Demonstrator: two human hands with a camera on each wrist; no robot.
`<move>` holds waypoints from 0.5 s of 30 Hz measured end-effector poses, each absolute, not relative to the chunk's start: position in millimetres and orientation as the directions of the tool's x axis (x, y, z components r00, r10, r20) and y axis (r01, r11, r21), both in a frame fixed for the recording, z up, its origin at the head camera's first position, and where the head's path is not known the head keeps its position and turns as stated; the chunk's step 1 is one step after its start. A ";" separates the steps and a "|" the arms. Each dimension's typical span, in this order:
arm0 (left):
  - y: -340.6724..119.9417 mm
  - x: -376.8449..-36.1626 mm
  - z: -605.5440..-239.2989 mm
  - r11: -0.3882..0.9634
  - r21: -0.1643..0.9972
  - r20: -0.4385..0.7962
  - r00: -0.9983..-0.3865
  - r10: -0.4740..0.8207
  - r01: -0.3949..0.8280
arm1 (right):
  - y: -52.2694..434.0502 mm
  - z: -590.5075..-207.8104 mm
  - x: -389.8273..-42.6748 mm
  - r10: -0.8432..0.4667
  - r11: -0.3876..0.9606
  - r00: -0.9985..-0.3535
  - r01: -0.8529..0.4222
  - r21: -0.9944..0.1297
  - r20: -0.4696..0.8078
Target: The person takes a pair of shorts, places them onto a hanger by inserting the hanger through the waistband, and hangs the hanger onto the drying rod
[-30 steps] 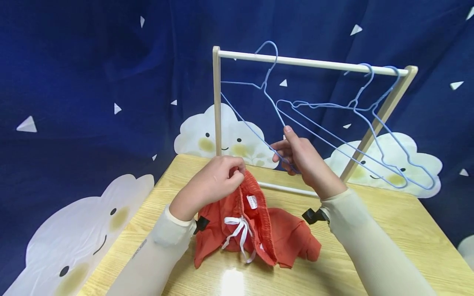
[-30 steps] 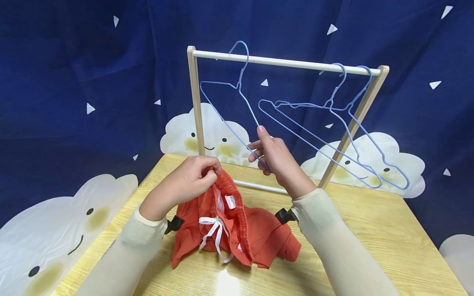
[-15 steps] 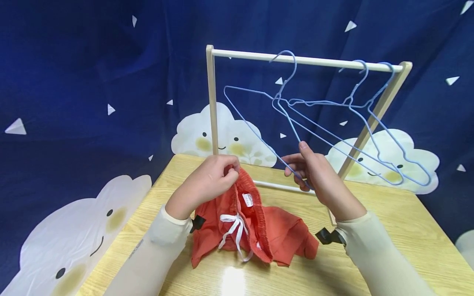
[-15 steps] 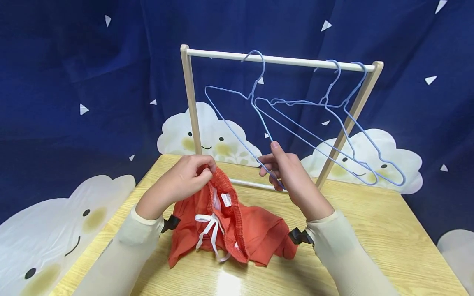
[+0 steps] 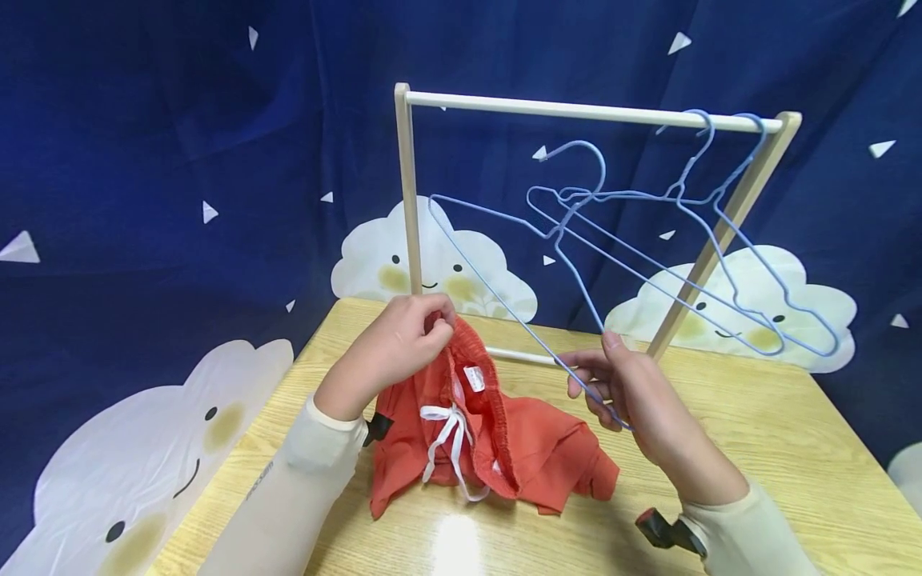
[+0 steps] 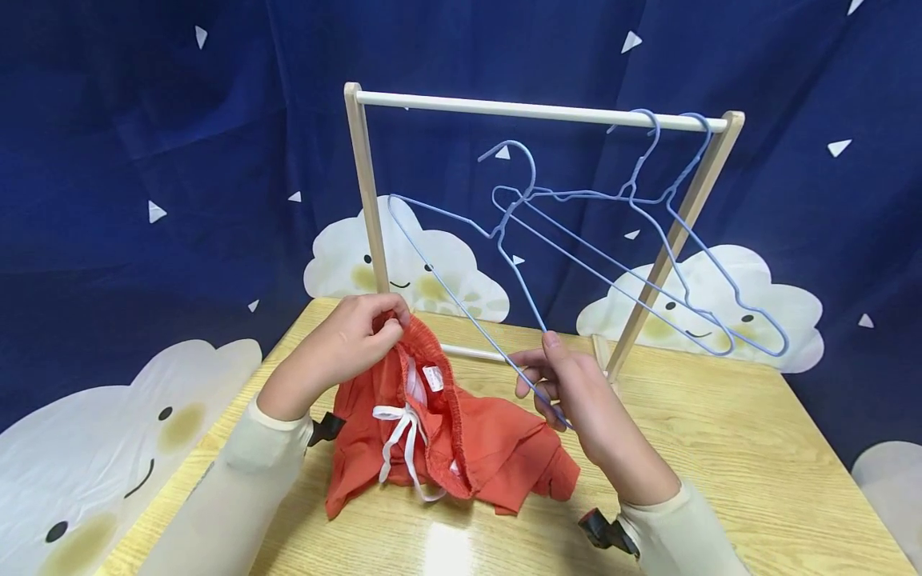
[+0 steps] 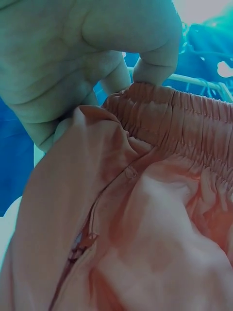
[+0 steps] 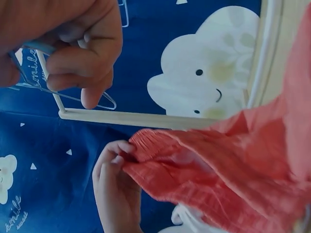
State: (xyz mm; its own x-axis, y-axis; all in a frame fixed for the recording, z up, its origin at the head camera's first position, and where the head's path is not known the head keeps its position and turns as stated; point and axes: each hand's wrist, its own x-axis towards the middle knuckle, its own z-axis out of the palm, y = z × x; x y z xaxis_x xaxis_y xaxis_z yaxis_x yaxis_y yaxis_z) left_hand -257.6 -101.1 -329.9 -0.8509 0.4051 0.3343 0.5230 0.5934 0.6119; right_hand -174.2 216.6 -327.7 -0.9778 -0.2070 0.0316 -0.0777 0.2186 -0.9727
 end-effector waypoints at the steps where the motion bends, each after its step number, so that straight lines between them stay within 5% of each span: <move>1: -101.8 -258.1 -330.0 0.596 0.611 0.335 -0.853 0.401 0.520 | 218.0 -330.8 -170.9 -0.211 0.205 -0.977 -0.080 -0.975 0.036; 15: -107.3 -265.5 -331.9 0.628 0.602 0.343 -0.870 0.355 0.493 | 248.1 -374.7 -120.4 -0.265 0.200 -0.960 -0.150 -0.968 0.094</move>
State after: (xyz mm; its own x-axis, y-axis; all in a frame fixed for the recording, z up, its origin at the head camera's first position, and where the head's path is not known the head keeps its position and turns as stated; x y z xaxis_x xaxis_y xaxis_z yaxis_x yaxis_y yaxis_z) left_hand -265.5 -107.3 -331.9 -0.8698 0.3552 0.3426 0.4935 0.6281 0.6016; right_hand -120.4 248.1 -374.7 -0.9597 -0.2648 0.0941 -0.1502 0.2004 -0.9681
